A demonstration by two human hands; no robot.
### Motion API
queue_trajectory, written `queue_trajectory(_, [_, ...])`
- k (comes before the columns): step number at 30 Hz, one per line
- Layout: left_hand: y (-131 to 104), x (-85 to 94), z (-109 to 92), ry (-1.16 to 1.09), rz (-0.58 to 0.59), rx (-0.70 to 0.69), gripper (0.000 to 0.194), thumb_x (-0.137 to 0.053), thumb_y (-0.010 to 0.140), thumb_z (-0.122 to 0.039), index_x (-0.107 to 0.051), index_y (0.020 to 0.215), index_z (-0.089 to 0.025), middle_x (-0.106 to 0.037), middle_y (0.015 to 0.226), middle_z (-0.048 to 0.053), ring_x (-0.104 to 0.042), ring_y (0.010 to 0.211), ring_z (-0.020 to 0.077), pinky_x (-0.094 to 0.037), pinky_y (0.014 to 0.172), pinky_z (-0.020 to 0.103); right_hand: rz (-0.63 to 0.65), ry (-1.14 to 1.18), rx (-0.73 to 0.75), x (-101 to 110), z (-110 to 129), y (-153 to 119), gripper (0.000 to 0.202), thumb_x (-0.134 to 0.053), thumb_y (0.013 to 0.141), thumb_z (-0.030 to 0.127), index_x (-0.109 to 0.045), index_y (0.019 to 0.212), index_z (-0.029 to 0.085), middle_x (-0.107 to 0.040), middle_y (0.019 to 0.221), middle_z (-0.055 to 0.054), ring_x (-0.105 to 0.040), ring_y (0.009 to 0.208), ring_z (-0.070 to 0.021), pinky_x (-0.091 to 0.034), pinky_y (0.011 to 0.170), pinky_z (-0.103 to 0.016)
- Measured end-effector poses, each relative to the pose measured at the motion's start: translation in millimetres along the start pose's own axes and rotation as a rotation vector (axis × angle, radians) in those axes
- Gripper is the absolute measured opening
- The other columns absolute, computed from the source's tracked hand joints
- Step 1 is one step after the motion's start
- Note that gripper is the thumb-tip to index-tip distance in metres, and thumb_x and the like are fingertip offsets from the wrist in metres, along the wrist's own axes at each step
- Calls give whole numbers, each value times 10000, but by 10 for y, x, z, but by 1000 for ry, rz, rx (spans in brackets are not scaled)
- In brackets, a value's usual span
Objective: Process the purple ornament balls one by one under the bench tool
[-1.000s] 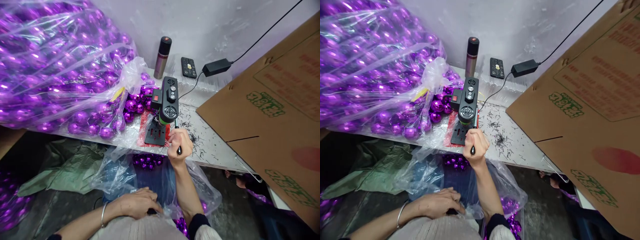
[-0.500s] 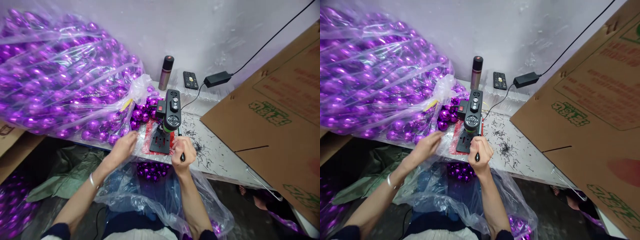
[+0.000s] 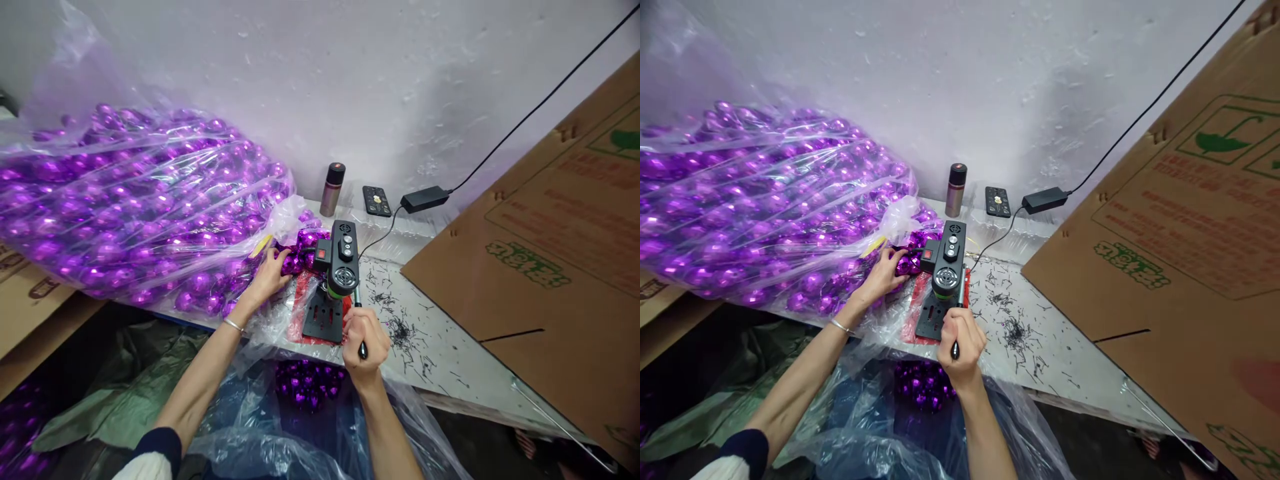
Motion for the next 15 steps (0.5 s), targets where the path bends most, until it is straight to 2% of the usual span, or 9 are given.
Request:
queue_trajectory(3, [-174,179,78,-408,-95,96,669,-823,753,-331,-574,1362,-209,-567,1307,111,-606,1257,319,-482,1112,487,4,-4,10,-7,13,2,309,-436,931,36,-490,689,220,-554,642,16,-586,626,-122,-424,558,-249])
queue_trajectory(6, [-500,180,110,-987,-62,294,634,-776,805,-431,-561,1359,-211,-670,1220,85,-702,1059,253,-560,1011,448,1,0,13,-2,26,11,311,-437,933,33,-481,687,220,-553,645,16,-578,621,-116,-416,553,-245])
queue_trajectory(8, [-750,57,44,-1311,8,439,506,-715,861,-465,-616,1270,-182,-727,1103,83,-738,898,217,-614,893,397,-3,6,6,4,30,32,312,-438,936,35,-482,687,219,-551,646,17,-569,616,-112,-412,553,-245])
queue_trajectory(10, [-965,-104,-44,-1487,58,555,399,-686,895,-477,-676,1134,-157,-759,1026,93,-749,855,212,-631,841,362,-7,19,-15,13,29,78,313,-436,943,43,-484,688,218,-547,648,16,-561,618,-113,-412,560,-250])
queue_trajectory(15, [-1223,-585,-192,-1580,86,712,428,-693,912,-533,-717,1065,-134,-790,1013,129,-764,939,245,-634,897,375,1,44,-119,35,3,276,336,-447,980,96,-452,668,220,-487,623,26,-514,591,-105,-402,577,-266])
Point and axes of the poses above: each hand's wrist, its own y-axis towards the middle knuckle, its own x-axis out of the back of the hand, z = x × y, the point moved 9 cm from there along y, towards the middle knuckle
